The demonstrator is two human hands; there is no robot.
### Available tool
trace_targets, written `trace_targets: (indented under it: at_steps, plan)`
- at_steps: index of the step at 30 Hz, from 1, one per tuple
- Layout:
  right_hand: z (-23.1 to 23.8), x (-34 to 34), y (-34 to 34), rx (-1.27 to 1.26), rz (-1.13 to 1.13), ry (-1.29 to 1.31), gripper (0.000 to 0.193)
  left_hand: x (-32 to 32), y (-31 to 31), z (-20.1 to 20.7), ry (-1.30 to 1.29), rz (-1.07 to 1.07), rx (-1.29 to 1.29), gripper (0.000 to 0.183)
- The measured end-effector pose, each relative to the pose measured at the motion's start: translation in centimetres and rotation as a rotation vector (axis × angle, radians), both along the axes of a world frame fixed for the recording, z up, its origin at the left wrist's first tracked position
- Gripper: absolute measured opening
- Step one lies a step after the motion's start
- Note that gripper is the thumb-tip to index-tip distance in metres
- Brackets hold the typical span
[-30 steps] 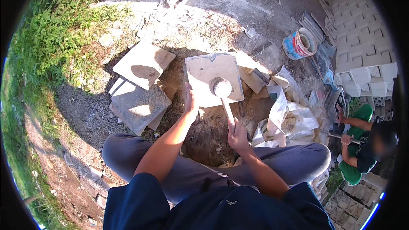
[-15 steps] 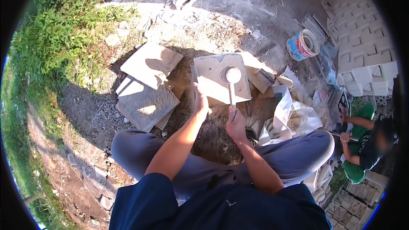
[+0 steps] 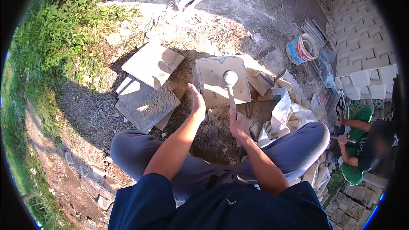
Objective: The person sits on the ground and uses a small hammer to shape a stone block, then uses a metal tool to scrape the surface of another stone.
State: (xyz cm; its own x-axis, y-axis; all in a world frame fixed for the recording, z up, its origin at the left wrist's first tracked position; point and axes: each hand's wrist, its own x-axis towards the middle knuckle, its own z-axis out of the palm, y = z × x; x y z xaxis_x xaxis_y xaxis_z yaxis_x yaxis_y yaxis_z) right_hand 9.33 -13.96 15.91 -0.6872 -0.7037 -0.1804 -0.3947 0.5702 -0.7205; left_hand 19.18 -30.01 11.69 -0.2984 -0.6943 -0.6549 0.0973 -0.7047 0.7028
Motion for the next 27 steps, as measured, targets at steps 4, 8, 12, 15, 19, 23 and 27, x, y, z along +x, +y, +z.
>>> trace_targets:
  at_steps: [4,8,12,15,19,23,27]
  plan:
    - [6.7,-4.2,-4.4,-0.069,0.118,-0.081,0.048,1.1,-1.0,-3.0,0.198,-0.046,-0.062,0.109]
    - [7.7,-6.1,-6.7,-0.239,0.216,0.007,0.043,2.1,-2.7,-4.6,0.252,-0.090,-0.082,0.107]
    - [-2.3,-8.2,-3.2,-0.419,0.236,0.165,0.042,-2.1,-0.3,-1.2,0.092,-0.055,-0.063,0.109]
    - [-0.7,-4.9,-5.4,-0.063,0.179,-0.117,0.041,-0.2,-1.6,-2.1,0.066,-0.037,-0.116,0.111]
    - [-3.8,-3.9,-6.7,-0.399,0.342,0.010,0.042,2.4,-3.4,-5.1,0.266,-0.075,-0.008,0.114]
    - [0.1,-3.4,-7.4,-0.129,0.276,-0.248,0.031,1.5,-1.9,-2.2,0.217,-0.024,-0.008,0.116]
    - [-0.6,-5.6,-7.1,-0.256,0.503,0.007,0.038,1.0,-0.8,-1.1,0.122,-0.067,-0.030,0.117]
